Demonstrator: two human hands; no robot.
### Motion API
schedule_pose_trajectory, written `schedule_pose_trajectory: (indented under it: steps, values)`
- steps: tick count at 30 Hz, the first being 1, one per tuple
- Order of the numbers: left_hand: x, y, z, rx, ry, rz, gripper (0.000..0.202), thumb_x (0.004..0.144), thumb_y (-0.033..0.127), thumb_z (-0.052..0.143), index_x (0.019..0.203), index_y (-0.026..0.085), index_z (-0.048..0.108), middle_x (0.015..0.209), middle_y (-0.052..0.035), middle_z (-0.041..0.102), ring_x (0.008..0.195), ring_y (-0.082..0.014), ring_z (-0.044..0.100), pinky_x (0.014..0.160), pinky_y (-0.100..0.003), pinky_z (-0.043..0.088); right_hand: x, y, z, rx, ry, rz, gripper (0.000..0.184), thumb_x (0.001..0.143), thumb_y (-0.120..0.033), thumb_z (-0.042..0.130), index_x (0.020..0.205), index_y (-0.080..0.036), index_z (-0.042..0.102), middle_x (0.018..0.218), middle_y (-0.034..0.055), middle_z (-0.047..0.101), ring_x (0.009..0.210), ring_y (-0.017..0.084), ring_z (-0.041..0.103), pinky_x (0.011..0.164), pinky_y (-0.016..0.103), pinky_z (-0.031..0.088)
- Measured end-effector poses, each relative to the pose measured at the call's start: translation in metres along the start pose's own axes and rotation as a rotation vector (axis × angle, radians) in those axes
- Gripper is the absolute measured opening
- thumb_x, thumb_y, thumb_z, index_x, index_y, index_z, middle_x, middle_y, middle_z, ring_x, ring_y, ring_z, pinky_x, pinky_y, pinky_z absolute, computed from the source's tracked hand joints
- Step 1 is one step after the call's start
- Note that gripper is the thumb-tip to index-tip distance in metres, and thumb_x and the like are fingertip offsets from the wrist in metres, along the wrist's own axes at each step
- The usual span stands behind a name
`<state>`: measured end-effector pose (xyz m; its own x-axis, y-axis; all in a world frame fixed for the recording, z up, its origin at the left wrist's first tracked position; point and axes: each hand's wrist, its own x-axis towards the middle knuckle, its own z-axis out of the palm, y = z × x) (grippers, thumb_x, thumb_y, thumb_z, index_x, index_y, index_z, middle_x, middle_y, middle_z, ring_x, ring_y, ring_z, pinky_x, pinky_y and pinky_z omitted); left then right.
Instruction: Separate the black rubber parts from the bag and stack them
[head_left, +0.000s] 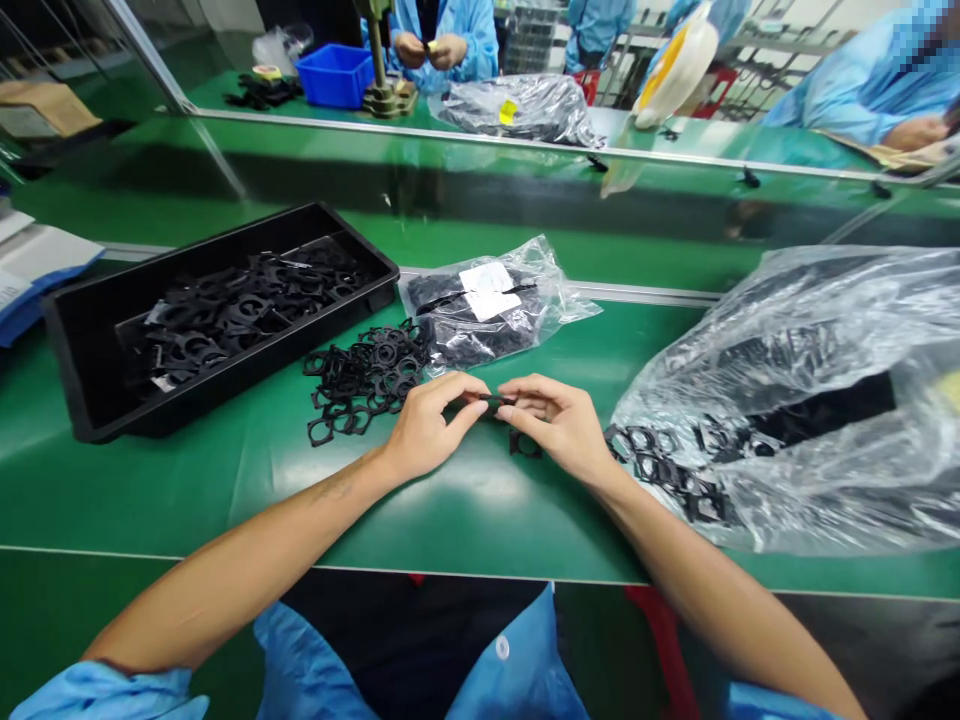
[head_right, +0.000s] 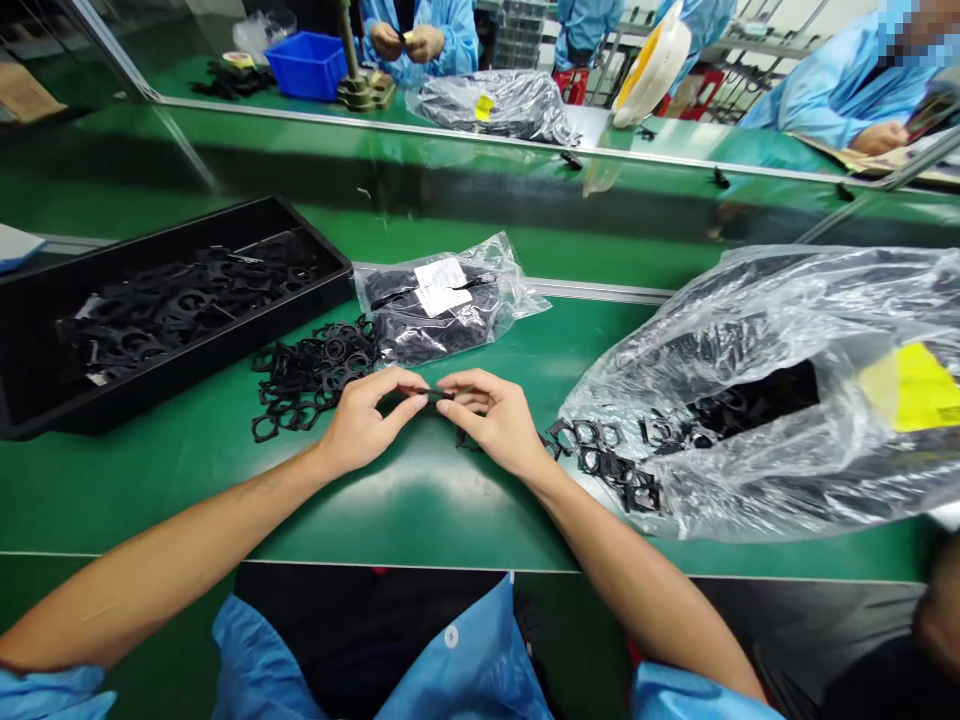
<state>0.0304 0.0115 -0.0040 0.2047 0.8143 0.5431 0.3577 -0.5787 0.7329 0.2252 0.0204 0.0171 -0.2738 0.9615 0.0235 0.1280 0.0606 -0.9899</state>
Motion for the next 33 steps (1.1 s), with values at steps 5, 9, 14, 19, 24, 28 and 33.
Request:
schedule_pose_trajectory:
  steps: [5, 9, 14, 19, 24, 28, 33]
  values:
    - [0.009, -0.012, -0.013, 0.086, 0.216, 0.001, 0.009, 0.091, 0.02, 0.06, 0.094, 0.018, 0.068, 0.086, -0.002, 0.07, 0.078, -0.0139, 0.065, 0.076, -0.026, 0.052, 0.009, -0.009, -0.008, -0.309, -0.029, -0.082, 0.025, 0.081, -0.038, 0.071, 0.096, -0.018, 0.074, 0.098, 0.008, 0.074, 0.09, 0.022, 0.071, 0.079, 0.034, 0.06]
    - [0.02, -0.02, -0.022, 0.1, 0.302, 0.029, 0.01, 0.09, 0.017, 0.06, 0.09, 0.018, 0.07, 0.085, -0.0024, 0.069, 0.074, -0.0133, 0.063, 0.072, -0.025, 0.052, 0.005, -0.037, -0.015, -0.692, -0.274, -0.147, 0.021, 0.083, -0.029, 0.065, 0.1, -0.02, 0.074, 0.104, 0.0092, 0.074, 0.094, 0.025, 0.071, 0.079, 0.035, 0.058]
    - [0.027, -0.026, -0.016, 0.099, 0.3, 0.068, 0.015, 0.09, 0.015, 0.06, 0.095, 0.021, 0.073, 0.086, -0.0025, 0.069, 0.063, -0.0114, 0.059, 0.064, -0.025, 0.052, 0.005, -0.045, -0.028, -1.183, -0.446, -0.111, 0.035, 0.072, -0.015, 0.069, 0.107, -0.023, 0.071, 0.102, 0.0094, 0.071, 0.083, 0.028, 0.072, 0.068, 0.034, 0.055]
    - [0.042, -0.029, -0.037, 0.14, 0.368, 0.176, 0.018, 0.09, 0.011, 0.058, 0.088, 0.021, 0.073, 0.088, -0.0043, 0.07, 0.082, -0.0159, 0.067, 0.077, -0.028, 0.056, 0.02, -0.032, -0.011, -1.088, -0.498, -0.187, 0.035, 0.075, -0.012, 0.06, 0.109, -0.019, 0.068, 0.1, 0.0097, 0.067, 0.068, 0.02, 0.065, 0.062, 0.031, 0.053]
    - [0.068, -0.051, -0.114, 0.395, 0.477, 0.058, 0.018, 0.086, 0.009, 0.057, 0.084, 0.019, 0.071, 0.091, -0.0051, 0.071, 0.089, -0.0179, 0.067, 0.084, -0.032, 0.055, 0.028, -0.018, 0.004, -0.696, -0.421, -0.243, 0.038, 0.084, -0.021, 0.055, 0.12, -0.02, 0.066, 0.097, 0.0075, 0.061, 0.066, 0.015, 0.059, 0.064, 0.031, 0.054]
    - [0.074, -0.068, -0.157, 0.713, 0.195, -0.174, 0.023, 0.081, 0.004, 0.056, 0.085, 0.019, 0.073, 0.098, -0.007, 0.073, 0.095, -0.0236, 0.064, 0.091, -0.042, 0.051, 0.026, -0.006, 0.001, -0.319, -0.401, -0.087, 0.04, 0.084, -0.031, 0.062, 0.122, -0.021, 0.065, 0.099, 0.0065, 0.059, 0.074, 0.015, 0.063, 0.07, 0.031, 0.056]
    - [0.073, -0.06, -0.138, 0.855, -0.037, -0.141, 0.021, 0.088, 0.017, 0.054, 0.095, 0.022, 0.074, 0.112, -0.008, 0.072, 0.105, -0.0279, 0.059, 0.094, -0.048, 0.046, 0.021, 0.002, 0.008, 0.165, -0.361, 0.14, 0.044, 0.078, -0.032, 0.072, 0.119, -0.02, 0.063, 0.097, 0.003, 0.058, 0.079, 0.016, 0.07, 0.076, 0.034, 0.058]
